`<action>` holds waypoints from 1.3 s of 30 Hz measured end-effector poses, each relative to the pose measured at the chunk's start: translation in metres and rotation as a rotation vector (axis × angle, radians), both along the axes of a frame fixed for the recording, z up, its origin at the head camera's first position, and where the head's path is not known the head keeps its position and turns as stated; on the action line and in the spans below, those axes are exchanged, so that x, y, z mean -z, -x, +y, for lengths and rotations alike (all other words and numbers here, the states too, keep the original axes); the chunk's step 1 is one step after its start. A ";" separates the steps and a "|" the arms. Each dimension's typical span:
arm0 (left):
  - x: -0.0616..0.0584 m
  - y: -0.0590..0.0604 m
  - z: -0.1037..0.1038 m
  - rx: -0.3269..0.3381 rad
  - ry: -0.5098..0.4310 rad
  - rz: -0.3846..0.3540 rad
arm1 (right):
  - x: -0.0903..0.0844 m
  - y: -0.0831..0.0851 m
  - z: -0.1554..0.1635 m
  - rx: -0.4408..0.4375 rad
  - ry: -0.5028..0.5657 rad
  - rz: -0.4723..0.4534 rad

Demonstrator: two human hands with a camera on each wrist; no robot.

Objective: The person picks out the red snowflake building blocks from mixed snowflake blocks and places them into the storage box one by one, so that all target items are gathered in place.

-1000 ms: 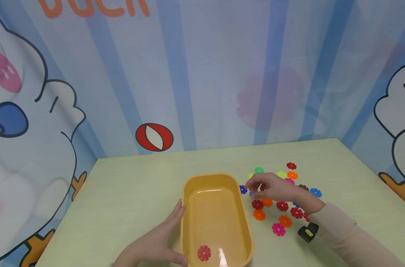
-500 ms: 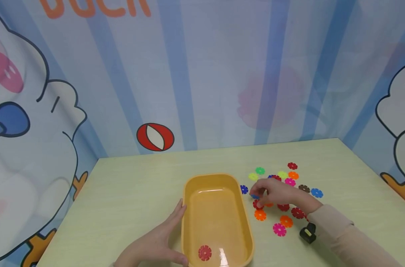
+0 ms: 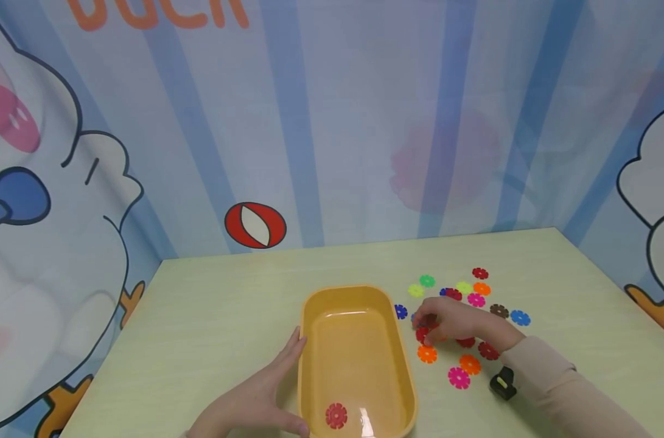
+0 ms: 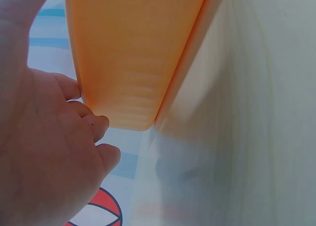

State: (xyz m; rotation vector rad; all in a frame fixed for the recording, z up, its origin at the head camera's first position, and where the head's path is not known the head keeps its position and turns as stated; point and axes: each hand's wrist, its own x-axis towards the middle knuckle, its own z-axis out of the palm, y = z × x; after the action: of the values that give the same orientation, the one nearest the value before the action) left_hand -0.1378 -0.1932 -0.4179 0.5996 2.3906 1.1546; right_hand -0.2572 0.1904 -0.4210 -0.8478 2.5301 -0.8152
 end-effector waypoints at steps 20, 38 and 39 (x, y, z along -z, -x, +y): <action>0.002 0.000 -0.001 0.013 -0.009 0.014 | 0.000 -0.002 -0.006 0.067 -0.054 -0.017; 0.001 0.000 0.000 0.005 -0.001 0.005 | -0.011 -0.001 -0.002 0.004 -0.020 0.015; 0.001 0.000 0.000 0.003 -0.001 0.003 | -0.013 0.000 -0.002 0.005 -0.025 0.021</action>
State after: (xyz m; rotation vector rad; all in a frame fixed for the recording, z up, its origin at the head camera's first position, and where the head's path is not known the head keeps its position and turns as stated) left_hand -0.1377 -0.1930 -0.4185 0.6054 2.3912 1.1540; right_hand -0.2567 0.1886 -0.4078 -0.8462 2.5564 -0.7787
